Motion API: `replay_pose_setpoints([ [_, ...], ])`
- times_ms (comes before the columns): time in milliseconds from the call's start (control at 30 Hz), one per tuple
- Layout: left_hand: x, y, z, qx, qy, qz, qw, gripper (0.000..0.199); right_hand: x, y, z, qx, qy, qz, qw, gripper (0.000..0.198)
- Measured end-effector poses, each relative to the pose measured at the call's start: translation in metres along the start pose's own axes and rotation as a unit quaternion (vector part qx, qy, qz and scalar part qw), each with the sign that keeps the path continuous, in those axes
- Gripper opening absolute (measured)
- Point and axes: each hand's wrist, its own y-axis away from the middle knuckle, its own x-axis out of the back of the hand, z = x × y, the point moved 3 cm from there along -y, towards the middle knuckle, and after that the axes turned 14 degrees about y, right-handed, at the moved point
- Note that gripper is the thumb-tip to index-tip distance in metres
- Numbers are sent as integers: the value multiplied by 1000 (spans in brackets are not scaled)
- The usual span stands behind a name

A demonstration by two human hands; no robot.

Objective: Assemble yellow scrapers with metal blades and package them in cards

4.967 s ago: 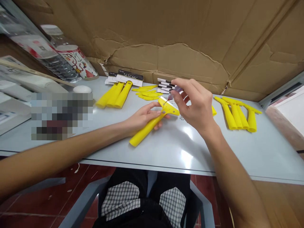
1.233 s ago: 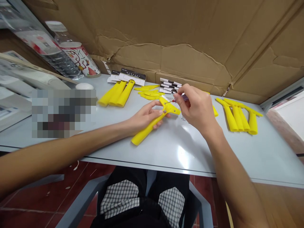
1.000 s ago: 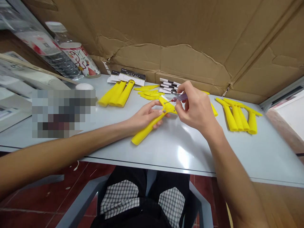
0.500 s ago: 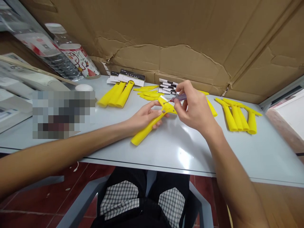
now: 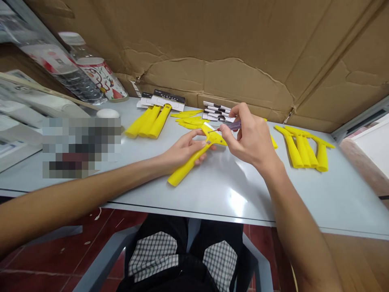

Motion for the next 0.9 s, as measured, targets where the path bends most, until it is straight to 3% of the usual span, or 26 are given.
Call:
replay_pose_setpoints([
  [200, 1, 0, 0, 4, -1, -1, 1000, 28, -1, 2, -4, 44, -20, 31, 998, 12],
  [567, 2, -1, -1, -3, 4, 5, 1000, 29, 1, 2, -2, 34, -28, -34, 998, 12],
  [900, 1, -1, -1, 2, 6, 7, 1000, 23, -3, 1, 3, -12, -6, -9, 1000, 24],
])
